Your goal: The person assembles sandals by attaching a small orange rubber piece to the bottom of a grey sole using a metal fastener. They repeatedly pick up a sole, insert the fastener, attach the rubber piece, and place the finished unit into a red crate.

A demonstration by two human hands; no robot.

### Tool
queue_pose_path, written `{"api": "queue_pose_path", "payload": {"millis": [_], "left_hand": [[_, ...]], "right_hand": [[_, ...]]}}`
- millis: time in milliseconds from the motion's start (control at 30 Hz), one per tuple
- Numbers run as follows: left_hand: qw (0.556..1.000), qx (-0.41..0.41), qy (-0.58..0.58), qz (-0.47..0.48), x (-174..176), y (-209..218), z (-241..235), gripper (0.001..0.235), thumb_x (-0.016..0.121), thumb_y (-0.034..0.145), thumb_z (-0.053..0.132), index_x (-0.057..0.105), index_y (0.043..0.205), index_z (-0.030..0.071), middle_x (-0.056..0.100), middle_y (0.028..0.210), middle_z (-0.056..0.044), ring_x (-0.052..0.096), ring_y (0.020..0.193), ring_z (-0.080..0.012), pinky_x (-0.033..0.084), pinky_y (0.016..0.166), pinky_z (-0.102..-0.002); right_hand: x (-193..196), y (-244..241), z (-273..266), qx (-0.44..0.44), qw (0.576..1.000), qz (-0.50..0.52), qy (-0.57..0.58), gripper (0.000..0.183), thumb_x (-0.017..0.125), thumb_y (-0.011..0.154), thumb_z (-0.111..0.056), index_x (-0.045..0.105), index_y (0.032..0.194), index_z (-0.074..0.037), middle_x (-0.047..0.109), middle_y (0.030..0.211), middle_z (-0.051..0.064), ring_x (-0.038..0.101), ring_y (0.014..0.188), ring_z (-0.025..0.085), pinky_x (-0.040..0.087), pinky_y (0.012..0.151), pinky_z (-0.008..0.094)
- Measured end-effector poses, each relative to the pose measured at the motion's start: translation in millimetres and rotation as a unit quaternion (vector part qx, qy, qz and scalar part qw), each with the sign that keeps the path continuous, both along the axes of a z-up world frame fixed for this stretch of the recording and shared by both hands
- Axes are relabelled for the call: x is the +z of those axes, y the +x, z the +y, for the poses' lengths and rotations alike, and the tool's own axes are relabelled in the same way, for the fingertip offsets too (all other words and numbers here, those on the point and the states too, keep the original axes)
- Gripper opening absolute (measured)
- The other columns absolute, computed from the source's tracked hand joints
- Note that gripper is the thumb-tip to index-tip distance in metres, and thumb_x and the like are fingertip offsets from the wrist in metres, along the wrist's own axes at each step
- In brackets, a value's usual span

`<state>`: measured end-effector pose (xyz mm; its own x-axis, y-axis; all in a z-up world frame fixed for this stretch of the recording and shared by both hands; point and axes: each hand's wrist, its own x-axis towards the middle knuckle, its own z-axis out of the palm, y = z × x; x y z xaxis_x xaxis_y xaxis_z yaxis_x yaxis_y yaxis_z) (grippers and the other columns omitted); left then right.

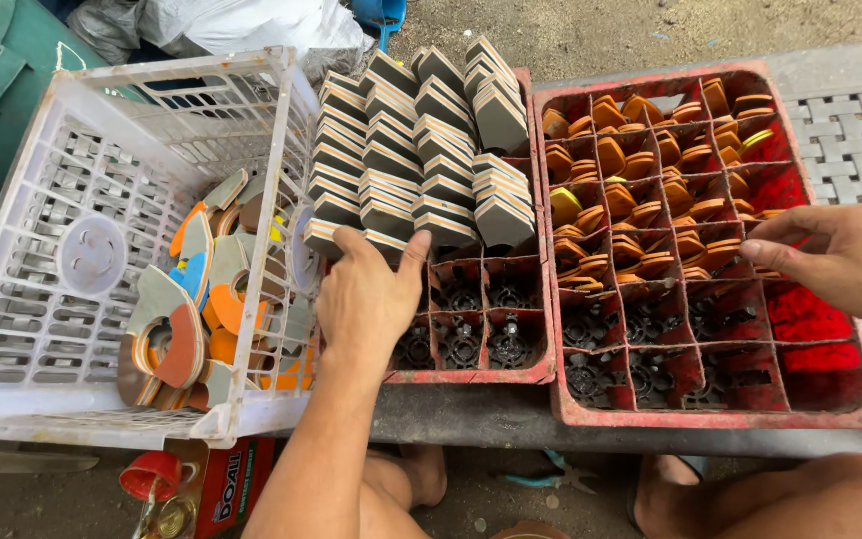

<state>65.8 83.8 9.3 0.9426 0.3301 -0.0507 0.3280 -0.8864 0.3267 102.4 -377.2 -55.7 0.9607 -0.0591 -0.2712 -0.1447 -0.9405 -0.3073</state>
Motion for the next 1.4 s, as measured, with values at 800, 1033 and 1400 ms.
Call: {"api": "queue_pose_path", "payload": {"millis": [800, 1033, 1400], "left_hand": [[0.985, -0.066, -0.034, -0.154, -3, 13, 30, 0.024, 0.078, 0.089, 0.024, 0.074, 0.11, 0.013, 0.073, 0.076, -0.016, 0.071, 0.076, -0.0372, 0.052, 0.068, -0.051], [0.976, -0.097, -0.028, -0.194, -3, 5, 32, 0.022, 0.081, 0.087, 0.024, 0.076, 0.104, 0.011, 0.072, 0.079, -0.017, 0.071, 0.077, -0.0368, 0.054, 0.068, -0.048], [0.952, -0.113, 0.009, -0.285, 55, -33, -2, 0.015, 0.075, 0.092, 0.021, 0.073, 0.097, 0.007, 0.072, 0.075, -0.014, 0.069, 0.068, -0.0368, 0.051, 0.062, -0.048]], "right_hand": [[42, -18, 25, -0.001, 0.999, 0.035, -0.041, 0.042, 0.071, 0.095, -0.045, 0.08, 0.124, -0.016, 0.084, 0.099, 0.014, 0.081, 0.091, 0.025, 0.062, 0.082, 0.037], [33, -30, 7, -0.014, 0.998, -0.002, 0.058, 0.046, 0.071, 0.091, -0.043, 0.077, 0.122, -0.01, 0.083, 0.104, 0.013, 0.08, 0.096, 0.023, 0.062, 0.088, 0.039], [56, -44, 13, -0.017, 1.0, -0.017, 0.011, 0.041, 0.074, 0.092, -0.045, 0.08, 0.118, -0.014, 0.084, 0.101, 0.013, 0.081, 0.091, 0.023, 0.063, 0.085, 0.039]]}}
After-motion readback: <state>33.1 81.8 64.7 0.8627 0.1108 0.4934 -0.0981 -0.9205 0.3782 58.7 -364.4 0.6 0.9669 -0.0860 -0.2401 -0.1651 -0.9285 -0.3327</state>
